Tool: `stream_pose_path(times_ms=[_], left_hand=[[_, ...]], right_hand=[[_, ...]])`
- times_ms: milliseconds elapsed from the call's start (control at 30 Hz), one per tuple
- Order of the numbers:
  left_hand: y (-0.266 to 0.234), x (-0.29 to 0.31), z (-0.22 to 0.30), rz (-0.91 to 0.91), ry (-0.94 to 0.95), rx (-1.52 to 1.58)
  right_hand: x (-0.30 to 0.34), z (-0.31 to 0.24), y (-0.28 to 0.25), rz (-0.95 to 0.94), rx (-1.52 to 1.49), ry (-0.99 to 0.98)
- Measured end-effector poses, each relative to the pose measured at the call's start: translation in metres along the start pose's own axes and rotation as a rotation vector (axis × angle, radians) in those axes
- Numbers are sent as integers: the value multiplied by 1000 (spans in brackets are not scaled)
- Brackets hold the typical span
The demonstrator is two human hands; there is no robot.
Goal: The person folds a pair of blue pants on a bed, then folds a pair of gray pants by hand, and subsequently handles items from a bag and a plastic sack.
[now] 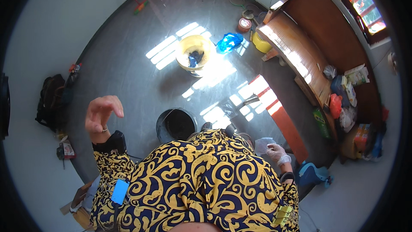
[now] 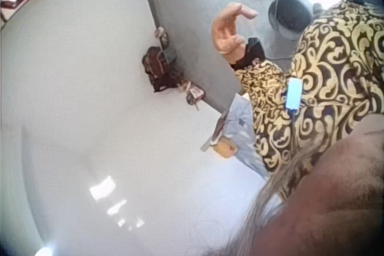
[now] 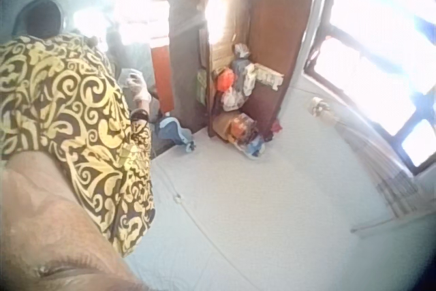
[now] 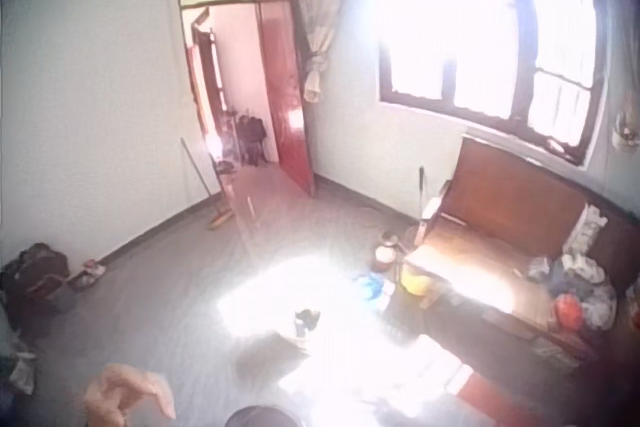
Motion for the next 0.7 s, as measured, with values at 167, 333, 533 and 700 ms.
stream_pose_path(times_ms=[167,333,533,700], left_hand=[[-44,-4,-34,-7,-22,81],[-78,-5,-45,135,50,151],[-111,-31,-95,310,-5,7],[-177,-9,-172,754,-311,-306]], right_hand=[[19,17,-51,198,-36,176],[-20,83,-89,99,102,438],[-18,-71,-105,99,220,413],[-104,-130,-171,209,-58,139]])
Point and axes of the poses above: each hand's wrist, its own x-axis away from the middle knuckle, its own y-axis out of the palm, z = x × y, the point moved 8 cm from there along -x, towards the middle knuckle, and after that the axes turned 15 degrees about y, right-handed, at the moved point
